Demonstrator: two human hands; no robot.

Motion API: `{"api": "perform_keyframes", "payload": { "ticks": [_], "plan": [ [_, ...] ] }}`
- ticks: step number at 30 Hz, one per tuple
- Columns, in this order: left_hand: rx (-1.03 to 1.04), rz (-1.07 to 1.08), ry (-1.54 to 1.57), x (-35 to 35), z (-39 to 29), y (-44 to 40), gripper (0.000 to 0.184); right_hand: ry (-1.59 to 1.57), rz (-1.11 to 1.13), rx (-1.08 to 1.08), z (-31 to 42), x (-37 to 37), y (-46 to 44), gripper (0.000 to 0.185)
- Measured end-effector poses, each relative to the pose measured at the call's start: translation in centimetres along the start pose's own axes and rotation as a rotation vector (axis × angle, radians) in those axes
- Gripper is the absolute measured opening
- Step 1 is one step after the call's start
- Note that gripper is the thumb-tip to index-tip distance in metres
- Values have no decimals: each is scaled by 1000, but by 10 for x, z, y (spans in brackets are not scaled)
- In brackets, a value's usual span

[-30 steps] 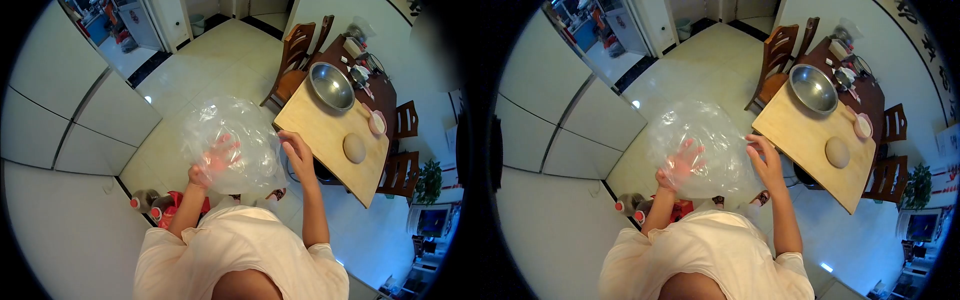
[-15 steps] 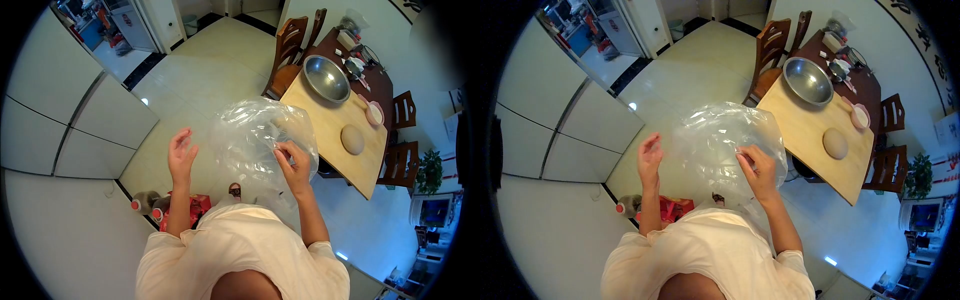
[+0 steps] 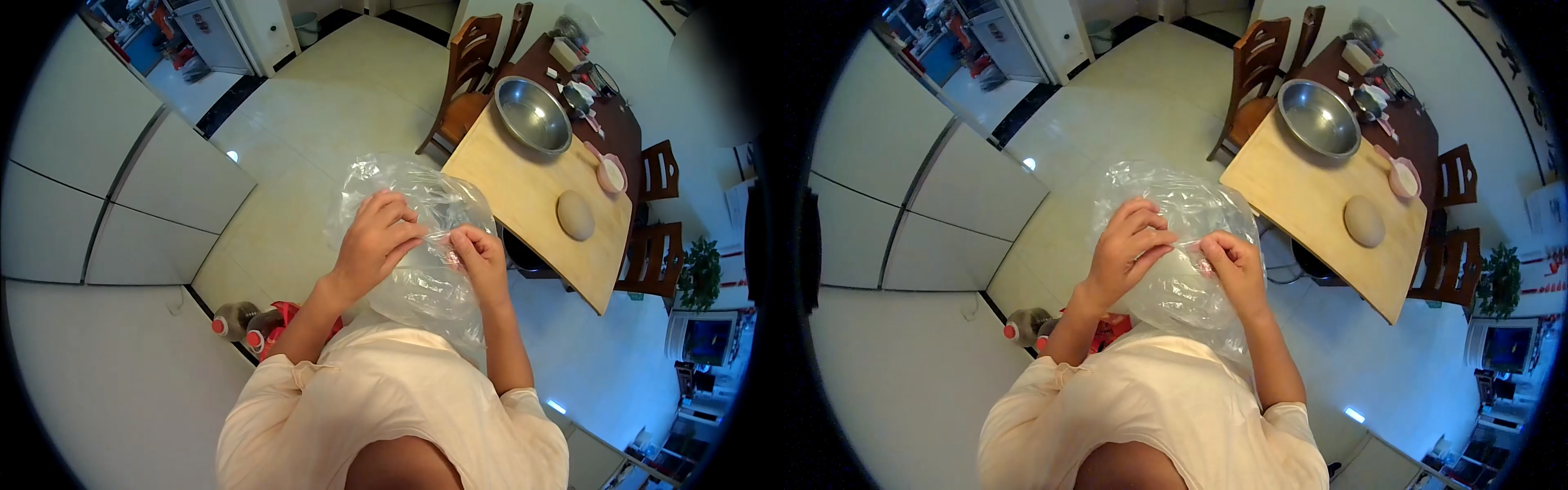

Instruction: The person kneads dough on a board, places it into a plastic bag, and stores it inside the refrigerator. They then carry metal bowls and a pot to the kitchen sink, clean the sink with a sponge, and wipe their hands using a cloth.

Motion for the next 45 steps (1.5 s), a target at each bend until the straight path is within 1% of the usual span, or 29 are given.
{"api": "perform_keyframes", "payload": {
  "ticks": [1,5,8,11,13,14,16,17,20,23,26,29,31,32,33,35,36,38,39,40,42,43,44,45],
  "plan": [
    [5,-10,24,1,2,1,21,-23,-3,18,-1,-1,0,20],
    [0,-42,91,2,6,4,15,-3,7,-22,-4,-5,0,19],
    [-33,11,-5,-4,14,4,18,56,-7,-86,2,-3,-1,18],
    [-185,19,-353,1,42,10,25,146,19,-132,8,-4,0,18],
    [-348,122,-334,5,72,21,31,180,68,-177,9,-3,-3,17],
    [-427,173,-322,8,89,27,34,130,50,-179,11,-6,-3,18],
    [-533,100,-182,10,115,38,37,29,18,-177,14,-21,1,19],
    [-587,62,-112,11,129,47,39,-84,39,-286,9,-32,0,24],
    [-781,718,219,47,185,94,28,-293,-175,-330,2,-51,-5,27],
    [-814,827,572,68,183,124,20,-558,-295,-258,5,-64,-12,30],
    [-893,663,635,53,155,109,17,-576,-429,-185,0,-73,-14,29],
    [-844,152,474,22,119,80,15,-519,-432,-263,-8,-75,-18,21],
    [-530,-336,71,-11,60,32,19,-381,-499,-236,-21,-73,-23,19],
    [-369,-427,22,-24,33,14,26,-313,-529,-222,-25,-69,-25,18],
    [-205,-514,-27,-34,9,1,33,-308,-528,-226,-26,-59,-27,17],
    [140,-367,47,-30,-24,-17,50,-298,-523,-231,-28,-36,-29,15],
    [111,-176,-43,-25,-41,-31,52,-198,-450,-250,-23,-32,-29,15],
    [53,82,-112,-7,-50,-45,52,0,-305,-287,-5,-23,-22,15],
    [25,150,-91,9,-36,-47,49,42,-175,-330,5,-18,-17,14],
    [-6,221,-68,24,-20,-43,46,94,-135,-357,11,-17,-14,14],
    [-156,670,142,71,25,-17,37,201,-56,-417,22,-24,-10,15],
    [-148,612,190,70,23,-11,29,260,-109,-377,29,-35,-8,18],
    [-144,557,244,68,19,-1,22,188,-182,-369,32,-50,-7,20],
    [-258,563,233,65,30,11,18,116,-256,-359,34,-66,-4,21]
  ]
}}
Point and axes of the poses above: each hand's wrist, its own y-axis away from the middle knuckle, its own x-axis out of the palm, z = x × y, the point moved 2 cm from there along -y, towards the middle knuckle, and after that the axes turned 3 degrees about -y, right-handed, at the moved point
